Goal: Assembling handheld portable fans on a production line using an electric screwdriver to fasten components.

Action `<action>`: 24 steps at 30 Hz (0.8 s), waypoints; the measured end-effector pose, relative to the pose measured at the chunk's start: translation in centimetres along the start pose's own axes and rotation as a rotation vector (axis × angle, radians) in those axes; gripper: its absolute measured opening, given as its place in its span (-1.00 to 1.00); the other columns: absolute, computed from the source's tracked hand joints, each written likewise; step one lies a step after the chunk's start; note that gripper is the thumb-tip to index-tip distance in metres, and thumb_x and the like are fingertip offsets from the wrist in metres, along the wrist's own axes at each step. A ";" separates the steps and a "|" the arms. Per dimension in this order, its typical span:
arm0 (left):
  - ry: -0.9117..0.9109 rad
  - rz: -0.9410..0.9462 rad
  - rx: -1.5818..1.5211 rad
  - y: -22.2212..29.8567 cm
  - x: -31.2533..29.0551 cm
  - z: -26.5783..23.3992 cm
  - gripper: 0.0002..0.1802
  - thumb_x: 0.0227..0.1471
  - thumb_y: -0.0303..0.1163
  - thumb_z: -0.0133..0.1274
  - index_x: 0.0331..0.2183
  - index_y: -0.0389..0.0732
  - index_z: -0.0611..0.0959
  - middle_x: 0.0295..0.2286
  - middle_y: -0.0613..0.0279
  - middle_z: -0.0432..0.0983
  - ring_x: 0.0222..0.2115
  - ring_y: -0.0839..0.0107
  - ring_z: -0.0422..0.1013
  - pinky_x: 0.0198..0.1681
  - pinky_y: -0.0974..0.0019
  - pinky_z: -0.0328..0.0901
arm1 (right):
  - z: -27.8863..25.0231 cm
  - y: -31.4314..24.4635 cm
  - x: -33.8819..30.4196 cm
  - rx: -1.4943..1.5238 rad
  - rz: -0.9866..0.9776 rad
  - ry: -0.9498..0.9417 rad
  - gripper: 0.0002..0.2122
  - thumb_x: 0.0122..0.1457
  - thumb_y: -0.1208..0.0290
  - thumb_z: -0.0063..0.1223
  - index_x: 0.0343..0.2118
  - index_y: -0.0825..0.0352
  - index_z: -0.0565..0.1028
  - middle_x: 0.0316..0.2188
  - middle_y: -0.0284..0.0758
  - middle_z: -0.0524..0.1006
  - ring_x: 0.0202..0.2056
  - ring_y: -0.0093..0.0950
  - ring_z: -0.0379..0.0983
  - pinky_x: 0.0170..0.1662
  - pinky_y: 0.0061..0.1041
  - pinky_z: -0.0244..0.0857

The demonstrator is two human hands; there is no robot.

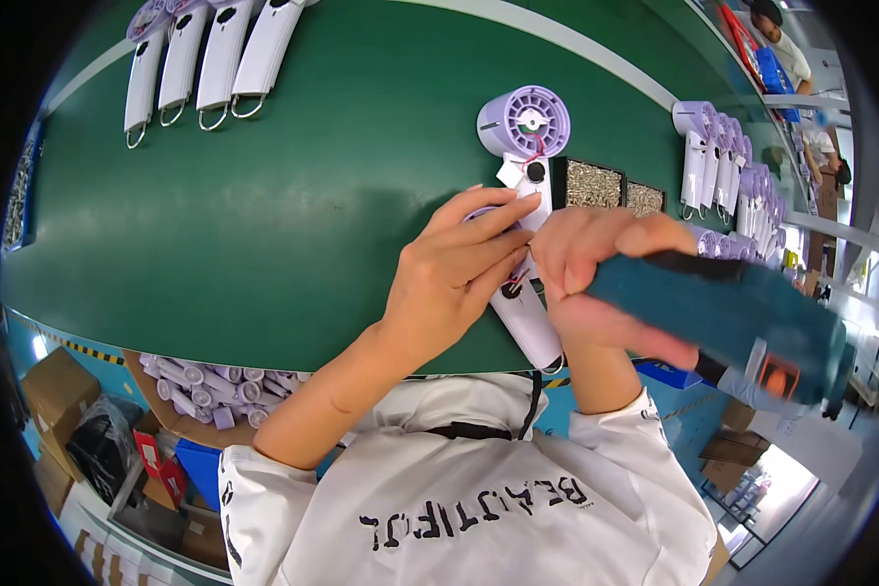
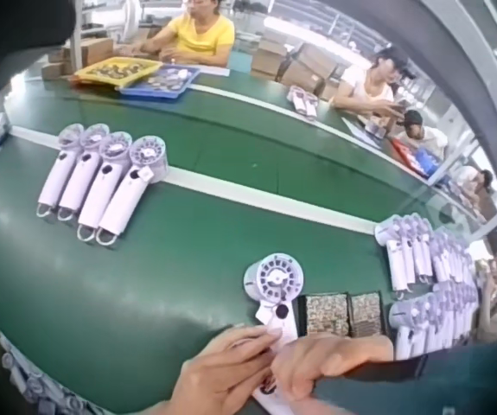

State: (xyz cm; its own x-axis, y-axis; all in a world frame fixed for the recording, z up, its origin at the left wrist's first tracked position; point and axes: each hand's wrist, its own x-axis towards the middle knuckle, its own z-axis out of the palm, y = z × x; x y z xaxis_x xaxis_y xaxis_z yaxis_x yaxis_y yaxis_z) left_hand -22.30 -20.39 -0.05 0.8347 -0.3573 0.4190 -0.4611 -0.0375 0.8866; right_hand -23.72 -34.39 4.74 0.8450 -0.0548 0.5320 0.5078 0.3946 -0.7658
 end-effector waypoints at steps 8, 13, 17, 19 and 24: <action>0.005 -0.004 -0.030 0.0 -0.2 0.0 -0.84 -0.10 -0.61 0.16 -0.35 -0.38 0.68 -0.13 0.15 0.58 -0.10 0.15 0.46 -0.12 0.25 0.41 | -0.3 0.7 -0.4 0.008 0.000 -0.028 -0.31 -0.10 -0.33 0.06 -0.19 0.29 0.35 -0.62 -0.33 0.39 -0.66 -0.50 0.27 -0.58 -0.50 0.18; 0.001 -0.075 -0.047 0.2 0.0 -0.3 -0.82 -0.10 -0.62 0.17 -0.33 -0.38 0.69 -0.14 0.17 0.59 -0.11 0.19 0.47 -0.14 0.28 0.41 | -0.8 0.6 0.2 0.032 -0.120 -0.006 -0.10 -0.17 -0.57 -0.10 -0.08 0.29 0.34 -0.63 -0.39 0.37 -0.70 -0.57 0.24 -0.64 -0.54 0.14; -0.024 -0.069 -0.065 0.3 0.2 0.0 -0.82 -0.11 -0.59 0.20 -0.35 -0.31 0.72 -0.14 0.24 0.61 -0.07 0.16 0.43 -0.10 0.26 0.37 | 0.5 -5.4 1.9 0.141 -0.220 0.153 -0.09 -0.13 -0.60 -0.21 0.12 0.11 0.22 -0.59 -0.37 0.39 -0.68 -0.48 0.29 -0.63 -0.49 0.18; -0.048 -0.026 0.010 0.5 0.2 -0.4 -0.83 -0.11 -0.57 0.21 -0.35 -0.27 0.73 -0.15 0.29 0.61 -0.03 0.15 0.40 -0.04 0.24 0.31 | 1.4 -4.8 2.2 0.182 -0.232 0.149 -0.09 -0.11 -0.58 -0.20 0.12 0.12 0.20 -0.59 -0.34 0.40 -0.68 -0.48 0.28 -0.64 -0.48 0.18; -0.090 0.018 0.143 1.1 0.3 -1.0 -0.86 -0.14 -0.46 0.25 -0.40 -0.15 0.77 -0.16 0.43 0.62 0.06 0.16 0.32 0.11 0.13 0.05 | 0.9 -3.5 1.2 0.071 -0.228 0.040 -0.15 -0.02 -0.53 -0.22 0.12 0.15 0.24 -0.61 -0.38 0.34 -0.72 -0.50 0.26 -0.63 -0.47 0.15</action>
State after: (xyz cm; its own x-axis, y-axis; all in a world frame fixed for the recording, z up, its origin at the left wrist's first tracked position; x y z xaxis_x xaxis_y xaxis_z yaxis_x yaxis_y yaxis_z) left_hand -22.23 -19.60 1.22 0.7986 -0.4413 0.4093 -0.5189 -0.1602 0.8397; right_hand -24.61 -35.03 8.34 0.7167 -0.1852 0.6724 0.6740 0.4315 -0.5996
